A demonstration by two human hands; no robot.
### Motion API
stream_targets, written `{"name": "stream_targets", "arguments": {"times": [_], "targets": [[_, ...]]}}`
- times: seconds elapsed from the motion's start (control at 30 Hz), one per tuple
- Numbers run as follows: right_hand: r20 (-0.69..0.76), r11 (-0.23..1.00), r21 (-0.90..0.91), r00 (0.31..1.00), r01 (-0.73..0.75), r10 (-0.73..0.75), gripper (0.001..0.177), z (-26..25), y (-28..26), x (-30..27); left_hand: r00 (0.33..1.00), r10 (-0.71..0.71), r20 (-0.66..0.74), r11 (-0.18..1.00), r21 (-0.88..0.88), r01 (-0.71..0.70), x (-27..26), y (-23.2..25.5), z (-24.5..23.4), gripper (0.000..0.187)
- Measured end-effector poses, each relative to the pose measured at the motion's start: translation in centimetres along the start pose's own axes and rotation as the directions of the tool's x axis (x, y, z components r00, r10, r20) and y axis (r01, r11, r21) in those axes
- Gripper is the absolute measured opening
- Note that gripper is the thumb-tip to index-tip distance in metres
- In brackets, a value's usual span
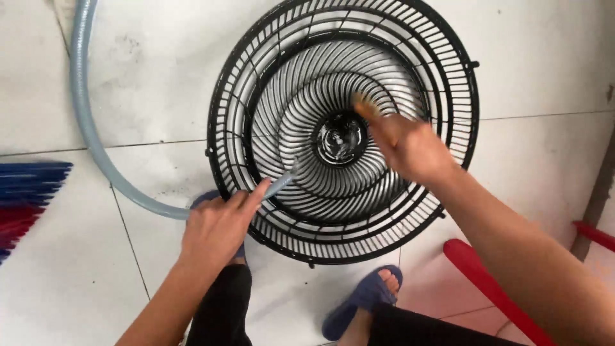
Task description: Cleaning a plastic fan grill using a paintbrush and water from a hose on a tiled floor.
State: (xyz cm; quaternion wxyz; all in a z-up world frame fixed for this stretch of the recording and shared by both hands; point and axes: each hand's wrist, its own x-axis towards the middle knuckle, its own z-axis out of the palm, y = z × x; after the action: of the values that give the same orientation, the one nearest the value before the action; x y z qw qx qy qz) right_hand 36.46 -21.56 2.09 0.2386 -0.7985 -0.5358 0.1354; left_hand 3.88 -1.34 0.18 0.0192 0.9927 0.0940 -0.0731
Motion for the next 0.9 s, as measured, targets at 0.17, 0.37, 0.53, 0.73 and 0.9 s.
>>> {"name": "stream_targets", "arguments": {"times": [0.17, 0.37, 0.53, 0.73, 0.9], "targets": [[0.049, 0.998, 0.038, 0.997, 0.050, -0.052, 0.020, 0.0, 3.9, 1.0, 0.990, 0.008, -0.138, 0.992, 0.130, 0.010, -0.3, 0.4, 1.0, 0.053], [0.056, 0.906, 0.416, 0.992, 0.077, -0.110, 0.026, 4.4, -2.3, 4.8, 0.969, -0.037, -0.245, 0.978, 0.189, 0.085, 0.9, 0.2, 1.5, 0.051], [-0.086, 0.854, 0.424, 0.926, -0.300, 0.368, 0.015, 0.3, 1.4, 5.4, 0.958, -0.057, -0.281, 0.981, 0.161, 0.106, 1.1, 0.2, 1.2, 0.047], [0.179, 0.910, 0.346, 0.935, 0.231, -0.305, 0.025, 0.8, -2.5, 4.6, 0.941, -0.026, -0.337, 0.980, 0.175, 0.090, 1.0, -0.1, 1.4, 0.047], [0.186, 0.974, -0.049, 0.960, 0.220, -0.207, 0.028, 0.4, 3.8, 1.4, 0.943, -0.041, -0.330, 0.987, 0.135, 0.090, 1.0, -0.1, 1.5, 0.047]]}}
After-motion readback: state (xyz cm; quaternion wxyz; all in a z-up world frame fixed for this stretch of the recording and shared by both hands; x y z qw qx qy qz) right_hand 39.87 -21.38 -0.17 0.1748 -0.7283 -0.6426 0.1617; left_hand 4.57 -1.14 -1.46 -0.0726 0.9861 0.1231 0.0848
